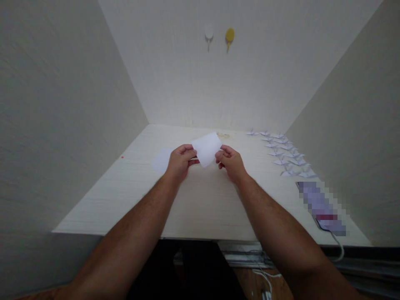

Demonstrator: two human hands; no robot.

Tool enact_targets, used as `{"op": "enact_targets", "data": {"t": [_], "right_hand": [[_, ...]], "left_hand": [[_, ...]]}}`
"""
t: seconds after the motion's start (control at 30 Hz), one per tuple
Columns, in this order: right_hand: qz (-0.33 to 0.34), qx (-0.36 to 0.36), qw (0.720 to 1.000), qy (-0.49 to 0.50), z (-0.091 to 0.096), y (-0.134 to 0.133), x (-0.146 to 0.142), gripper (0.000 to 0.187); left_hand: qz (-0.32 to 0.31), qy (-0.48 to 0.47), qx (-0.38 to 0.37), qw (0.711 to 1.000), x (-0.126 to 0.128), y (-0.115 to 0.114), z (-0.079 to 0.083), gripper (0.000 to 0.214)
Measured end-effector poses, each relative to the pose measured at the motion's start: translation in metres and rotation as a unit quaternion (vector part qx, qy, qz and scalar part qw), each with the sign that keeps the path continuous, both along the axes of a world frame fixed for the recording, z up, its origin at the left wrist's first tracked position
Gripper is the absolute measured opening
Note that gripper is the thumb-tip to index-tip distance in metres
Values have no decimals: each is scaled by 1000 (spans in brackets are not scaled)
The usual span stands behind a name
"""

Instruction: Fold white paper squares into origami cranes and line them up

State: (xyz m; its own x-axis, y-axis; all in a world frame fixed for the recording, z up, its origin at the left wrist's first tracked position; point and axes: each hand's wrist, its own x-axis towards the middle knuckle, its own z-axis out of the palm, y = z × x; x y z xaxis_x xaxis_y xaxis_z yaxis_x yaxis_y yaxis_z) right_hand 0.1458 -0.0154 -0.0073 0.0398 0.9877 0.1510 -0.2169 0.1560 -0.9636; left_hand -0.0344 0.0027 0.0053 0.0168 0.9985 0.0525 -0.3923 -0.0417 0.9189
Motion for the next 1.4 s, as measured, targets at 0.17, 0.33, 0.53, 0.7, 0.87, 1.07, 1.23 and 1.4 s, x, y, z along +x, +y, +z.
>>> {"op": "enact_targets", "data": {"t": [0.17, 0.33, 0.53, 0.7, 0.87, 1.07, 1.23, 1.4], "right_hand": [[19, -10, 999, 36, 6, -2, -1, 55], [21, -10, 999, 26, 7, -3, -3, 53], [-22, -2, 998, -50, 8, -5, -7, 51], [-20, 9, 994, -108, 8, -7, -9, 39], [-11, 29, 981, -193, 6, -11, -11, 33], [-5, 41, 963, -267, 5, -13, -12, 33], [-14, 51, 963, -264, 4, -12, -12, 33], [-38, 52, 973, -220, 3, -13, -13, 24]], "left_hand": [[-102, 56, 7, 993, 1, -3, -6, 36], [-140, 115, 32, 983, 4, -7, -8, 39], [-164, 147, 52, 974, 3, -6, -5, 35], [-51, 128, 52, 989, 0, -2, -4, 29], [-79, 124, 54, 988, 4, -5, -4, 26], [-80, 126, 51, 987, 7, -9, -4, 26], [-61, 137, 57, 987, 7, -9, -3, 23], [-53, 148, 51, 986, 9, -12, 1, 23]]}}
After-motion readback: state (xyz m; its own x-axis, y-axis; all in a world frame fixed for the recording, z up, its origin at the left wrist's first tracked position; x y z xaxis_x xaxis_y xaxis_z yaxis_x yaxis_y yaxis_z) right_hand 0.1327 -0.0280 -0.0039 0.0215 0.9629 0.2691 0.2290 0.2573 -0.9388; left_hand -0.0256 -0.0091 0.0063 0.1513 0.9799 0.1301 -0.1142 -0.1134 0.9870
